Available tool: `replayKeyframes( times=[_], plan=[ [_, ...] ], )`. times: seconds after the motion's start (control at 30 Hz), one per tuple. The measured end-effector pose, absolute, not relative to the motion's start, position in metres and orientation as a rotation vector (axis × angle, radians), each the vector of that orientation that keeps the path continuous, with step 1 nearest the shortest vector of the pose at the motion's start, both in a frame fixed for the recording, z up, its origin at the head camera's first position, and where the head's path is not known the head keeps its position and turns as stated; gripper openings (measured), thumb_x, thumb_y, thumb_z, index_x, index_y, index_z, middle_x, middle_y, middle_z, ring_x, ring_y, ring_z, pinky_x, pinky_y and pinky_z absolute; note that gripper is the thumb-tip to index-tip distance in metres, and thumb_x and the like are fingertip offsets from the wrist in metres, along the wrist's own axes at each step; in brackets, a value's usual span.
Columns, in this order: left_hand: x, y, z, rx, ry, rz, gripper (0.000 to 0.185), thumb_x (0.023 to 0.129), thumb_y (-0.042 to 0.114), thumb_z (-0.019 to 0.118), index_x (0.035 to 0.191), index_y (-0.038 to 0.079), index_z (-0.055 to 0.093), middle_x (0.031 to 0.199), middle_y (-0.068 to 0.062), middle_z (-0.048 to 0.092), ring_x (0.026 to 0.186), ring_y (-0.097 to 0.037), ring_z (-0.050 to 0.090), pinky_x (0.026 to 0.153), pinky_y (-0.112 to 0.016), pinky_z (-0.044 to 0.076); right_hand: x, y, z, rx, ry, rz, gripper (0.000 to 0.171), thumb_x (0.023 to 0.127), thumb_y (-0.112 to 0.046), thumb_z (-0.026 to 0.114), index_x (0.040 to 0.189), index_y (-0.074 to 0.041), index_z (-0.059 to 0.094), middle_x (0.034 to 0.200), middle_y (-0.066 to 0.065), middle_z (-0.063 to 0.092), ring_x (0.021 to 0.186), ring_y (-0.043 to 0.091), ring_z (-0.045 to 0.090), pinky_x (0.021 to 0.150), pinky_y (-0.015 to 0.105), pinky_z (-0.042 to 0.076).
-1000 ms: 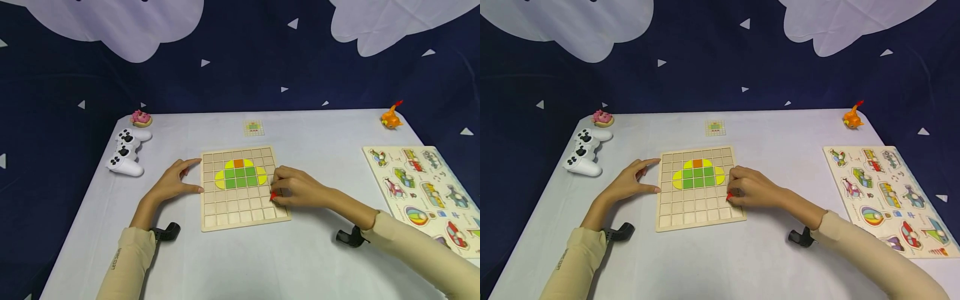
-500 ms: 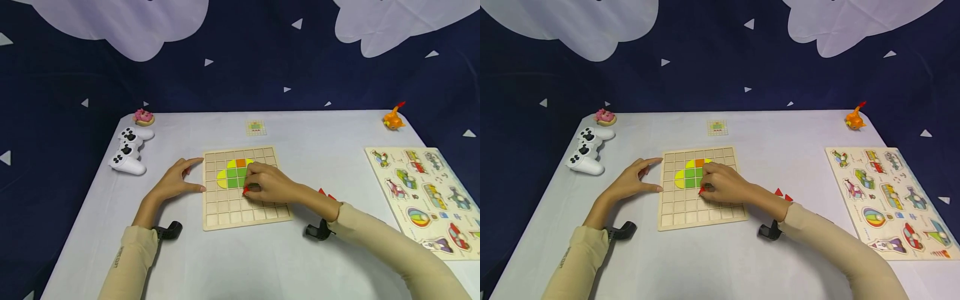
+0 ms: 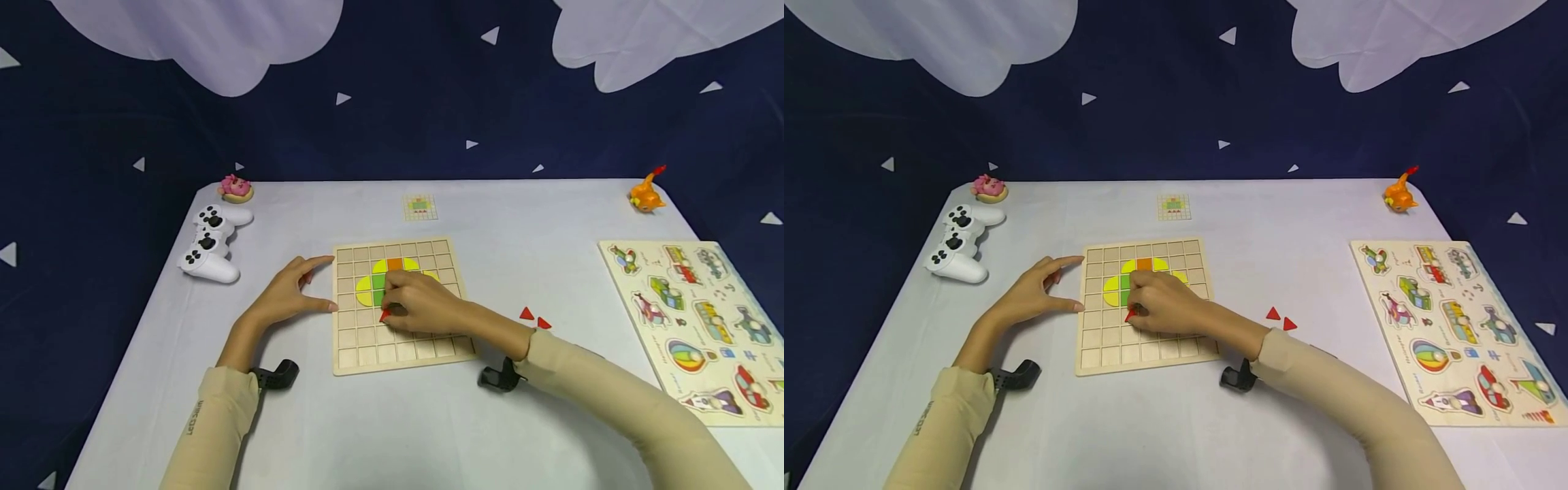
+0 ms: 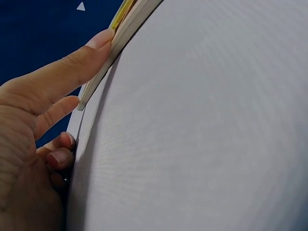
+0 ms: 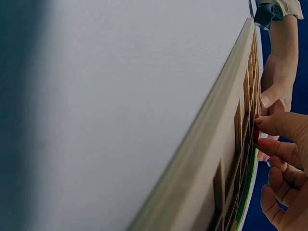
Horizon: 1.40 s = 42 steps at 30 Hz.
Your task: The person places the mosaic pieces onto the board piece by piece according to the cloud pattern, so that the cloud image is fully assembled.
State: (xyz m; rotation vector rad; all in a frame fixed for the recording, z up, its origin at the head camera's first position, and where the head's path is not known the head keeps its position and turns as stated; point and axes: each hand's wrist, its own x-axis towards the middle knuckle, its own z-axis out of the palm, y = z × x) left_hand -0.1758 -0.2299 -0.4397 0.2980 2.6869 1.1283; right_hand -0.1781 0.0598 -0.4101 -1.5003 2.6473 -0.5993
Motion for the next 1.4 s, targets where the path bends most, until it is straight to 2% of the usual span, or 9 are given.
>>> replayKeyframes(
  times=[0.23, 0.53, 0.77, 0.97, 1.4],
  plan=[
    [-0.175, -0.228, -0.437, 0.292, 2.688, 1.123, 0.092, 0.068, 0.039, 0.091, 0.147, 0.021, 0.048, 0.095, -0.006, 0.04, 0.088, -0.021, 0.039, 0.077, -0.038, 0.032, -0.174, 0.058, -0.411, -1.455, 2.638, -0.662, 0.014, 0.087, -0.021, 0.077, 0.091, -0.009, 0.078, 0.088, -0.003, 0.057, 0.075, 0.007, 0.05, 0.068, 0.02, 0.045],
    [-0.175, -0.227, -0.438, 0.291, 2.686, 1.124, 0.091, 0.068, 0.039, 0.09, 0.147, 0.021, 0.049, 0.094, -0.007, 0.04, 0.087, -0.021, 0.039, 0.076, -0.037, 0.032, -0.171, 0.059, -0.411, -1.494, 2.658, -0.634, 0.015, 0.086, -0.023, 0.077, 0.09, -0.009, 0.078, 0.088, -0.003, 0.057, 0.075, 0.008, 0.051, 0.07, 0.021, 0.046],
    [-0.175, -0.226, -0.44, 0.292, 2.682, 1.114, 0.091, 0.068, 0.04, 0.09, 0.147, 0.021, 0.048, 0.094, -0.007, 0.04, 0.087, -0.021, 0.039, 0.076, -0.037, 0.032, -0.173, 0.07, -0.403, -1.44, 2.676, -0.66, 0.019, 0.087, -0.025, 0.076, 0.097, -0.009, 0.078, 0.091, -0.001, 0.058, 0.077, 0.008, 0.049, 0.072, 0.025, 0.045],
    [-0.176, -0.226, -0.44, 0.288, 2.688, 1.096, 0.092, 0.068, 0.041, 0.09, 0.147, 0.021, 0.048, 0.094, -0.007, 0.04, 0.087, -0.022, 0.04, 0.076, -0.037, 0.033, -0.173, 0.1, -0.394, -1.379, 2.714, -0.671, 0.019, 0.085, -0.022, 0.078, 0.096, -0.007, 0.077, 0.091, 0.002, 0.058, 0.078, 0.011, 0.048, 0.072, 0.028, 0.046],
    [-0.175, -0.227, -0.437, 0.278, 2.695, 1.097, 0.092, 0.068, 0.041, 0.09, 0.148, 0.021, 0.048, 0.094, -0.007, 0.04, 0.087, -0.022, 0.04, 0.076, -0.038, 0.033, -0.168, 0.19, -0.393, -1.142, 2.873, -0.597, 0.02, 0.078, -0.018, 0.084, 0.095, -0.009, 0.077, 0.091, -0.001, 0.059, 0.083, 0.014, 0.056, 0.073, 0.033, 0.049]
  ],
)
